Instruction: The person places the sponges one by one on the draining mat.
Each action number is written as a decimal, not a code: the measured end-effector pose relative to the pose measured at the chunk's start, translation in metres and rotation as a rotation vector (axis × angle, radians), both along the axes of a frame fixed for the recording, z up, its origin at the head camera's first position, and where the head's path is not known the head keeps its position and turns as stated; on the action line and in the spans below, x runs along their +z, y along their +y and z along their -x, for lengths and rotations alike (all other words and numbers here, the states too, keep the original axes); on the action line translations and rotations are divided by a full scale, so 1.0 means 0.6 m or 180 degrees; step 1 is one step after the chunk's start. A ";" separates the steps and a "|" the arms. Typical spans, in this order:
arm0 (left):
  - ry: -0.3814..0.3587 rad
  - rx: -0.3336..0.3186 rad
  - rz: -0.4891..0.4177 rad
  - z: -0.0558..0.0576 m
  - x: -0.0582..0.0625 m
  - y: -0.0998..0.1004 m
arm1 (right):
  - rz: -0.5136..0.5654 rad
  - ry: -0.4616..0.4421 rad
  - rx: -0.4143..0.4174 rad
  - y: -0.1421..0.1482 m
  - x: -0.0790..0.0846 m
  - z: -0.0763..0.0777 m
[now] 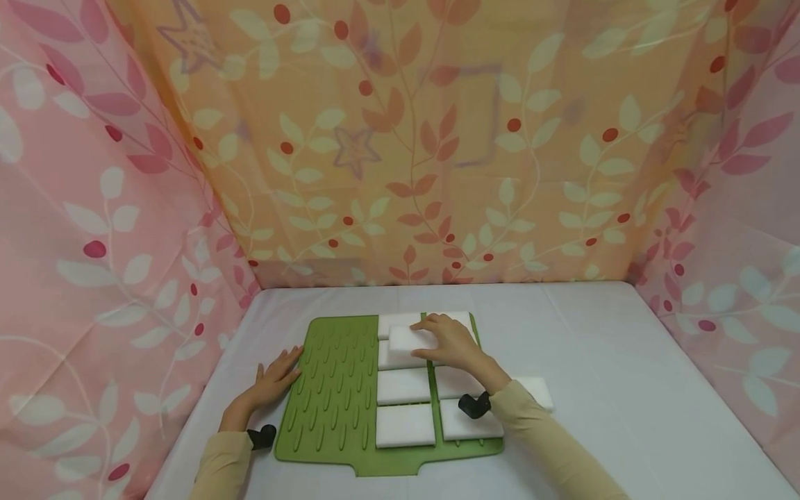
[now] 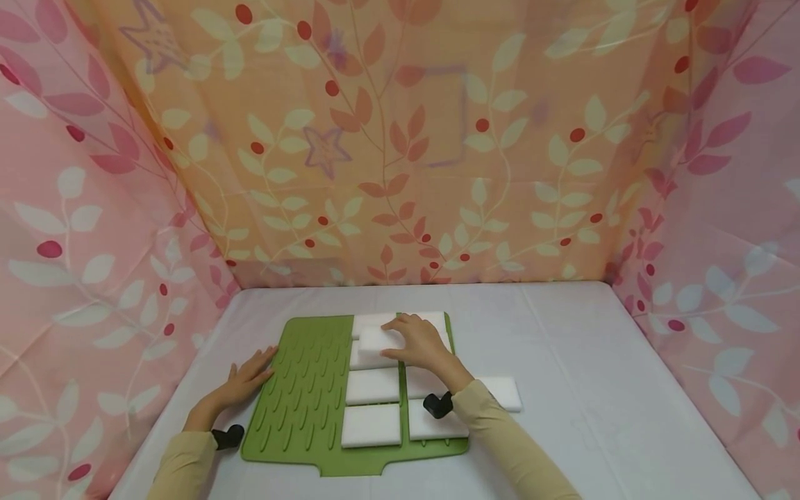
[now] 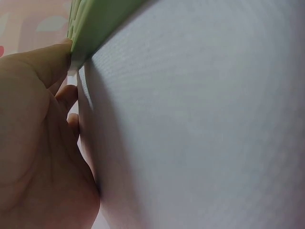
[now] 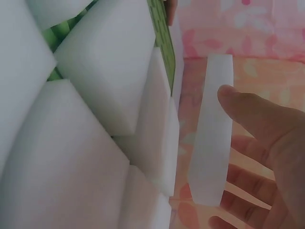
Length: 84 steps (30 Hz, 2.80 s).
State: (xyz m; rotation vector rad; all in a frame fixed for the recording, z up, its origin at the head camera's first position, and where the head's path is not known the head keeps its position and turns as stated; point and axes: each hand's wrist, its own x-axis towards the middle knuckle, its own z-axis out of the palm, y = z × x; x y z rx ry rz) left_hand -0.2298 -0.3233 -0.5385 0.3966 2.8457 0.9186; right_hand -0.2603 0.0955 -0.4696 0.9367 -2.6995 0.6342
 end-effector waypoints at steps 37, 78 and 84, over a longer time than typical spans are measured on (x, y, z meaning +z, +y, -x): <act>0.0032 -0.0016 -0.0006 0.004 -0.004 -0.003 | -0.0175 -0.0048 0.0116 -0.117 -0.013 0.012; 0.0037 -0.0009 -0.0058 0.003 -0.003 0.000 | -0.0721 0.0068 -0.0047 -0.235 -0.051 0.018; -0.0004 0.0004 -0.0034 0.005 -0.005 0.002 | -0.0877 0.0059 -0.0103 -0.240 -0.059 0.020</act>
